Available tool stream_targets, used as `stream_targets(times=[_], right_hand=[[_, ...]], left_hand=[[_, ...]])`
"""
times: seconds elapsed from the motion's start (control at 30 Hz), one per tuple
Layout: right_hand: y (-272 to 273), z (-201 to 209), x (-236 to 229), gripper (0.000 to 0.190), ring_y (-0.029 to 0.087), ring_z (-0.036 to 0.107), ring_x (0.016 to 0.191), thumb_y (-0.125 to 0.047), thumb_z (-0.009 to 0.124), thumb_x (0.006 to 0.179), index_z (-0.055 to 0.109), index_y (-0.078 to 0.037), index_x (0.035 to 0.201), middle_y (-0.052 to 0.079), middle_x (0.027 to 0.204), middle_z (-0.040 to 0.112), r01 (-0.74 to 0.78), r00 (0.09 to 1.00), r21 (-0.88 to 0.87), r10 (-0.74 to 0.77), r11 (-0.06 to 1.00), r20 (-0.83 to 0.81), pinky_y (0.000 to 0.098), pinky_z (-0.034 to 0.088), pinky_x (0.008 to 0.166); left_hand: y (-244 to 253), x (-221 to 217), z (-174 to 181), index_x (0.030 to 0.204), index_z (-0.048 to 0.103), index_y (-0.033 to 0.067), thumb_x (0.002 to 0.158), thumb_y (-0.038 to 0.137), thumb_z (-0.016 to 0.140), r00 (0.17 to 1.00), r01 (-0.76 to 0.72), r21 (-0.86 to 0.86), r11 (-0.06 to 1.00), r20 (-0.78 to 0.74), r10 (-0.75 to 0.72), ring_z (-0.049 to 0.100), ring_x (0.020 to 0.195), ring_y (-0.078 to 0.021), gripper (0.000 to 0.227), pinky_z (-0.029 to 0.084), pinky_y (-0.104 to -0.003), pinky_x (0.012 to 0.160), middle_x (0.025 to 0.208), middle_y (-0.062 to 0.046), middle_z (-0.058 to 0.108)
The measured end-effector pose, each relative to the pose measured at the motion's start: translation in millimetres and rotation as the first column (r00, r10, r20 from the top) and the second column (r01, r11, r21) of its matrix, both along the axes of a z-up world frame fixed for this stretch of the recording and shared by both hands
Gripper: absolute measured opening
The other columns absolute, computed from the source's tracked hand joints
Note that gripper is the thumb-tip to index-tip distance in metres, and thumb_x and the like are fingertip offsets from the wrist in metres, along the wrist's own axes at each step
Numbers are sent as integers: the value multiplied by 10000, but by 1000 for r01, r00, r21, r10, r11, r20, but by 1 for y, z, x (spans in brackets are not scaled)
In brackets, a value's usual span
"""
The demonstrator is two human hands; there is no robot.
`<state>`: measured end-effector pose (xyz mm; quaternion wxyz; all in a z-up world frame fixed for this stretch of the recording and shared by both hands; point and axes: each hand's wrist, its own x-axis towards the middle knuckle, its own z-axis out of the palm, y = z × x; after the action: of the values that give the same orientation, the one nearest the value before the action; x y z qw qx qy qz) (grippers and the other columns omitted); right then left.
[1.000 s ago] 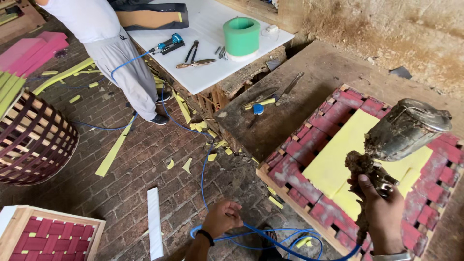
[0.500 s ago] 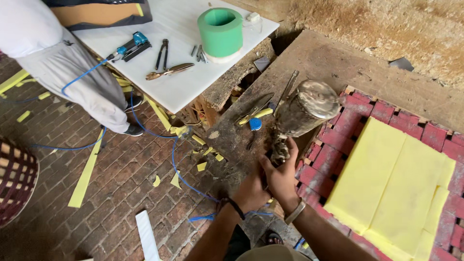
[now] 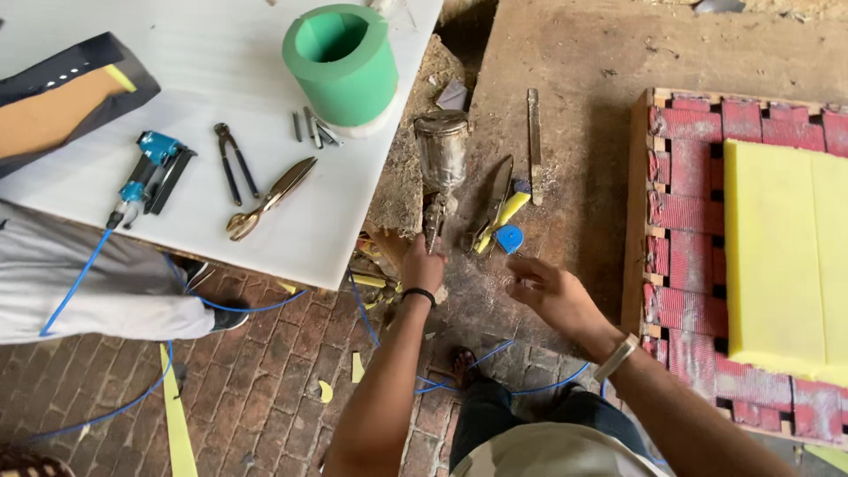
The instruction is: The person uses a spray gun to apply a light brown finish to a rectangular white foam board. They then place the board on a workbench, flip it, and smooth the surface with both hands.
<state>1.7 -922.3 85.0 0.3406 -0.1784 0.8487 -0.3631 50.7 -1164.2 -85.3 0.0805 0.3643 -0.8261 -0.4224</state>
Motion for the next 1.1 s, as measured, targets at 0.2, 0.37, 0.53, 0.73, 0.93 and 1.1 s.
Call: stream_targets(times=[0.2,0.37,0.53,0.73,0.93,1.1], right_hand=[[20,-21,28,484,217,660,1265,-283,732,883,641,-150,1339,82,1358,686,177,977,79,-185,981,106,380,557,1030],[39,-35,47,485,204,693,1225,-249,746,872,647,-118,1328,89,1315,719,308,941,5,-306,951,148,362,569,1010],[60,-43,58,461,180,688,1206,-227,752,874,653,-78,1299,75,1302,724,354,931,-81,-342,932,126,339,557,1009],[89,-49,78,459,169,700,1164,-210,746,885,649,-60,1307,75,1267,736,404,913,-147,-389,903,122,324,569,996],[138,-42,107,454,161,726,1118,-192,744,877,659,-56,1301,80,1223,764,464,886,-212,-452,860,104,312,589,964],[198,-36,144,446,167,688,1174,-195,733,907,643,-31,1312,98,1276,733,558,827,-353,-541,751,155,309,545,1012]], left_hand=[[-41,-51,-58,1374,555,84,863,130,492,991,-29,-4,1000,127,29,634,1126,-466,517,493,-553,952,1203,-269,675],[-57,-71,-84,1253,615,70,887,157,509,974,49,25,999,222,-53,622,1145,-474,390,481,-560,976,1203,-260,685],[-59,-67,-81,1224,608,29,892,158,503,955,82,73,994,281,-99,632,1140,-487,371,493,-564,975,1186,-296,686],[-32,-16,-48,1400,519,26,791,167,692,990,142,-129,981,17,-141,594,1210,-438,648,472,-506,1016,1338,-261,606],[49,37,-24,1449,498,79,836,130,717,962,256,71,964,-114,-247,638,1202,-329,653,501,-464,1009,1389,-168,612],[141,62,-7,1436,475,66,847,127,724,881,406,208,890,-348,-320,696,1086,-244,643,582,-372,912,1324,-161,651]])
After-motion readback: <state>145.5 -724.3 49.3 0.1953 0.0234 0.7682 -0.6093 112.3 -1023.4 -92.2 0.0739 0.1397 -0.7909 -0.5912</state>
